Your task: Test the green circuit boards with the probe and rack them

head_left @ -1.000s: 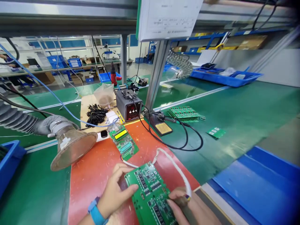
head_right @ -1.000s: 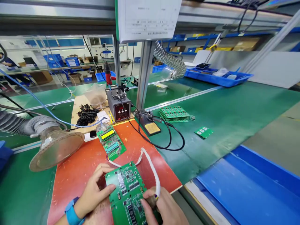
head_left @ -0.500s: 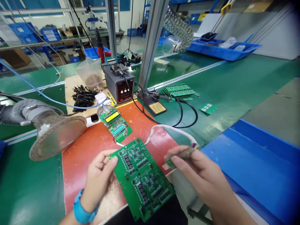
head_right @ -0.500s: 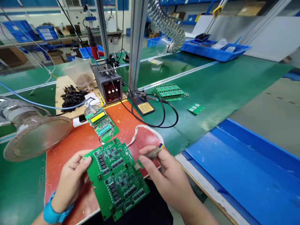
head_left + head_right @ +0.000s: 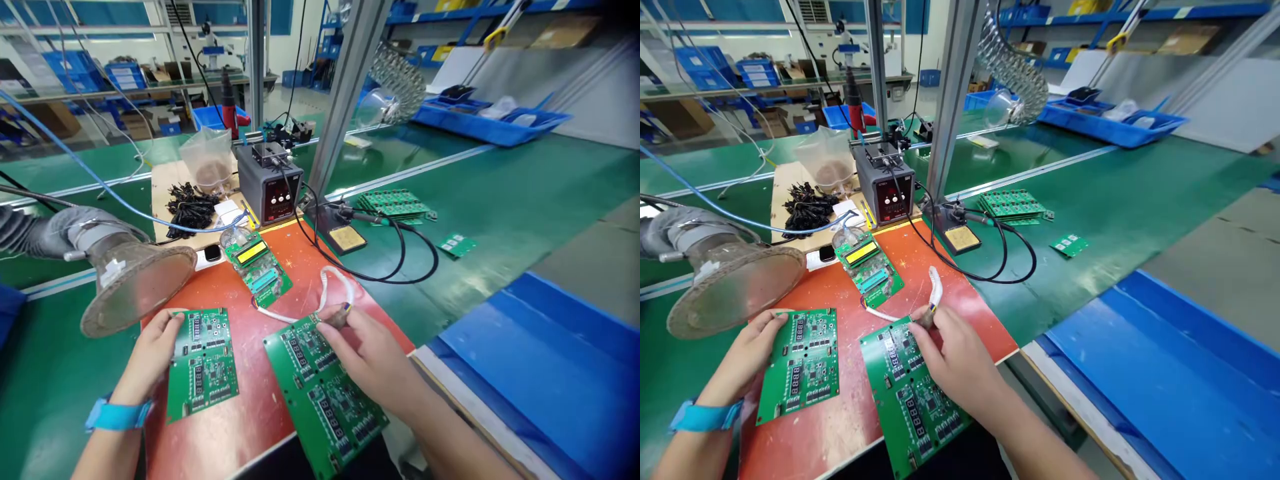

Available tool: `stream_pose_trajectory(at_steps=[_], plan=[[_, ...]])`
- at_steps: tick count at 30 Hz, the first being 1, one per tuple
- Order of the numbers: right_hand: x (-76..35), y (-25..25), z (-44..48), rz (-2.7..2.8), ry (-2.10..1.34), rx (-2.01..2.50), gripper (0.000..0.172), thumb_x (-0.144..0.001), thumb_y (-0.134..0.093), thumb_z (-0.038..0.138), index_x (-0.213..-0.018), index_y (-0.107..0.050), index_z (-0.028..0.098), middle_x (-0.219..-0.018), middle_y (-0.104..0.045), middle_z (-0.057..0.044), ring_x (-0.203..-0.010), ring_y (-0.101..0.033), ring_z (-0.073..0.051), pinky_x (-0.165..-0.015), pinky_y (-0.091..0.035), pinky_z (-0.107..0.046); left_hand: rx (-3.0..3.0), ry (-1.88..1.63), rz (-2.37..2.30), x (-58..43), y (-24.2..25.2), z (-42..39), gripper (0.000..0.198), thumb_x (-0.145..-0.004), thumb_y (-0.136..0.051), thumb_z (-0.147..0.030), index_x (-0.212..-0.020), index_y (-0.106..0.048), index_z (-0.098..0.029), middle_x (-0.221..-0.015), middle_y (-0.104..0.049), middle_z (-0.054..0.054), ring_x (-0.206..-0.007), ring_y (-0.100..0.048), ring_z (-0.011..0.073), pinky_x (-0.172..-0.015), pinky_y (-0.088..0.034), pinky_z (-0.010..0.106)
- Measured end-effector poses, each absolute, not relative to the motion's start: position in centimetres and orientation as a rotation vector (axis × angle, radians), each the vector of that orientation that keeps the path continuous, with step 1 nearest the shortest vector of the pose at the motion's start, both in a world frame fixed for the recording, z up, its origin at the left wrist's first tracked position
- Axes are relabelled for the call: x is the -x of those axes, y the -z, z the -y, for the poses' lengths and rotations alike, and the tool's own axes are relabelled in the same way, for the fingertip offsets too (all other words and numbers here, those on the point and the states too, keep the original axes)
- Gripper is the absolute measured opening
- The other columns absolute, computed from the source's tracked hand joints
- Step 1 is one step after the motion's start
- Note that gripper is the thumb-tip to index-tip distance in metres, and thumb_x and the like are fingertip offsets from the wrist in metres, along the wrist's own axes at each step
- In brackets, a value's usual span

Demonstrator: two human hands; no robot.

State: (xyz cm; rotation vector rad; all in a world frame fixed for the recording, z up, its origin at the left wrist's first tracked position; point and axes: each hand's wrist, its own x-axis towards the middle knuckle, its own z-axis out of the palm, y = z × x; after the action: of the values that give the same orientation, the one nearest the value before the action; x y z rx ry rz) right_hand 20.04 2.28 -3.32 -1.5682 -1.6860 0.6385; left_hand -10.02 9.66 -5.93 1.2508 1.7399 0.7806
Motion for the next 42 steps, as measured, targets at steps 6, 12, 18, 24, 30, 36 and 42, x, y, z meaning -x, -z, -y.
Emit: stream_pose_trajectory(at_steps=[6,12,18,24,30,36,42], plan=[[-19.9,3.5,-2.1,1.765,-0.477,1.563,0.010,-0.087,-0.046,0.025,-0.086,-0.054,0.019,-0.085,-0.064,-0.005,-0.082,-0.062,-0.017,-0.072,-0.050,-0.029,-1.871,-0.310,-2.156,10.2,5.9,-9.5,0.044,-0.083,-0.036,-0.051,-0.098,-0.062,-0.018,-0.082,-0.064,0.010,-0.078,-0.060,0.0289,-0.068,-0.044,0.037],[-19.9,3.5,-2.1,1.801,-0.443,1.546,0.009,-0.087,-0.047,0.025,-0.086,-0.054,0.019,-0.084,-0.063,-0.005,-0.082,-0.061,-0.017,-0.071,-0.050,-0.030,-2.447,-0.841,-1.682,6.9,5.5,-7.2,0.035,-0.084,-0.049,-0.041,-0.108,-0.059,-0.018,-0.109,-0.057,0.013,-0.106,-0.051,0.0286,-0.093,-0.039,0.043],[-20.0,2.7,-2.4,1.842,-0.487,1.586,0.009,-0.087,-0.047,0.023,-0.085,-0.055,0.018,-0.083,-0.061,-0.005,-0.082,-0.059,-0.017,-0.073,-0.049,-0.031,-2.592,-0.596,-0.742,3.4,5.8,-4.5,0.057,-0.074,-0.064,-0.046,-0.126,-0.047,-0.030,-0.135,-0.044,0.008,-0.125,-0.037,0.0310,-0.101,-0.032,0.048],[-20.1,2.2,-2.6,1.861,-0.521,1.619,0.010,-0.086,-0.046,0.023,-0.084,-0.055,0.018,-0.081,-0.061,-0.005,-0.079,-0.059,-0.017,-0.072,-0.048,-0.031,-2.570,-0.571,-0.733,3.1,6.4,-4.5,0.052,-0.076,-0.064,-0.040,-0.124,-0.049,-0.031,-0.134,-0.045,0.008,-0.121,-0.042,0.0283,-0.098,-0.037,0.047],[-19.8,2.9,-2.6,1.855,-0.494,1.601,0.011,-0.087,-0.045,0.024,-0.084,-0.054,0.018,-0.082,-0.060,-0.005,-0.080,-0.059,-0.017,-0.071,-0.049,-0.033,-2.578,-0.565,-0.756,3.3,6.4,-4.2,0.050,-0.077,-0.063,-0.040,-0.124,-0.049,-0.031,-0.134,-0.045,0.009,-0.123,-0.040,0.0293,-0.099,-0.037,0.049],[-19.8,3.7,-2.4,1.840,-0.336,1.536,0.010,-0.086,-0.047,0.025,-0.082,-0.055,0.020,-0.078,-0.062,-0.004,-0.076,-0.060,-0.018,-0.067,-0.049,-0.031,-2.565,-0.575,-0.772,3.3,6.2,-4.1,0.046,-0.078,-0.062,-0.037,-0.122,-0.051,-0.030,-0.132,-0.047,0.007,-0.125,-0.037,0.0295,-0.098,-0.038,0.048],[-19.9,3.7,-2.2,1.846,-0.368,1.553,0.009,-0.087,-0.047,0.026,-0.086,-0.054,0.020,-0.081,-0.062,-0.004,-0.079,-0.059,-0.018,-0.069,-0.049,-0.031,-2.559,-0.571,-0.758,3.3,6.2,-4.1,0.045,-0.078,-0.062,-0.037,-0.122,-0.051,-0.030,-0.133,-0.047,0.007,-0.127,-0.035,0.0293,-0.099,-0.037,0.048]])
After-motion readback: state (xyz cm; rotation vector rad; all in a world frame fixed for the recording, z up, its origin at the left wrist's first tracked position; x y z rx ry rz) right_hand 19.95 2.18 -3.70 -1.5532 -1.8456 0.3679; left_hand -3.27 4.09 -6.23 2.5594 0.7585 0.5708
